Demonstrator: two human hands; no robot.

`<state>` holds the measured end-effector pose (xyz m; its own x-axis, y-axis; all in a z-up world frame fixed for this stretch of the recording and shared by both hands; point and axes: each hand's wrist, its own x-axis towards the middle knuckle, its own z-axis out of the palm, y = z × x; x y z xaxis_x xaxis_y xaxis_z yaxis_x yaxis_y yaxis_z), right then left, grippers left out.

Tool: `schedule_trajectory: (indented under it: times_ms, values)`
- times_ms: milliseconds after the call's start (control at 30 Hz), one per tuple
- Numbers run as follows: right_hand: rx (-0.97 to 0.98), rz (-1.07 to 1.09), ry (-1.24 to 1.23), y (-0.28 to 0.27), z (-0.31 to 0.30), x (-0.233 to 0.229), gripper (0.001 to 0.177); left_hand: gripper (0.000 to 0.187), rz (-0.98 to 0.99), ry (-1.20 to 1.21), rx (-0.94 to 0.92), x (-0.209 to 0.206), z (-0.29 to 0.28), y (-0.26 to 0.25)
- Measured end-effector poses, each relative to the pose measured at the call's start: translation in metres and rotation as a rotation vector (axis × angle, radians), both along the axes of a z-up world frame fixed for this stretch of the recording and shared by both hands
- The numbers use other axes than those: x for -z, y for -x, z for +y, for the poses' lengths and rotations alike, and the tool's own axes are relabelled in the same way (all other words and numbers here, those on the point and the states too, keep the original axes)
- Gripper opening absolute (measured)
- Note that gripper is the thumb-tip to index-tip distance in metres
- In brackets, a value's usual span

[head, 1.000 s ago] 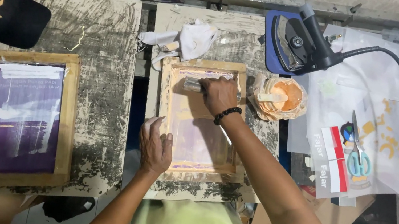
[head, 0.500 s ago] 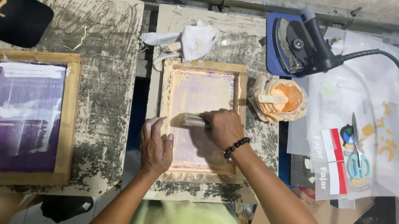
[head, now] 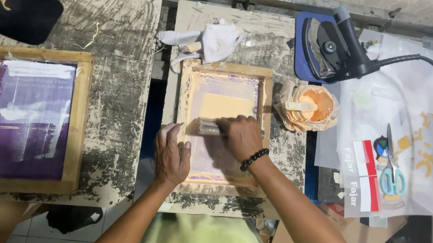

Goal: The person uses a squeegee to spread orange ink across a screen printing frame. They repeatedly pull the ink across the mesh to ensure even coverage over the design area. The workspace includes a second frame with purple ink and various tools like scissors and an iron.

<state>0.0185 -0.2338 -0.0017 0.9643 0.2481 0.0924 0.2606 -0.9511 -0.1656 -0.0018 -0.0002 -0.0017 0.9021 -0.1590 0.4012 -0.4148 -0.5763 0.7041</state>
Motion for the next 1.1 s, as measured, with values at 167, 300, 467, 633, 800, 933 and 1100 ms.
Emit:
schedule_trajectory:
  times_ms: [167,300,467,633,800,933,1100]
  values:
    - [0.087,-0.038,0.055,-0.057,-0.006,-0.003,0.014,0.043,-0.037,0.001,-0.005,0.007,0.001,-0.002]
    - [0.094,-0.052,0.055,-0.098,-0.009,0.037,0.018,0.044,-0.066,-0.025,-0.027,0.011,0.001,0.001]
    - [0.022,-0.056,0.099,-0.078,0.005,0.027,0.010,0.041,-0.041,-0.001,-0.030,0.003,0.001,0.002]
    - [-0.040,0.021,0.009,-0.024,0.015,-0.015,0.004,0.044,-0.032,-0.001,-0.027,0.008,0.000,0.000]
    - [-0.012,0.002,-0.033,0.000,0.008,-0.025,0.005,0.043,-0.036,0.013,0.005,0.002,0.001,-0.001]
    - [0.067,-0.140,-0.021,-0.020,0.007,-0.022,0.014,0.043,-0.045,0.009,-0.003,0.010,0.001,0.002]
    - [0.112,-0.289,0.033,-0.016,0.016,0.029,0.037,0.043,-0.009,0.000,-0.006,-0.001,-0.001,0.000]
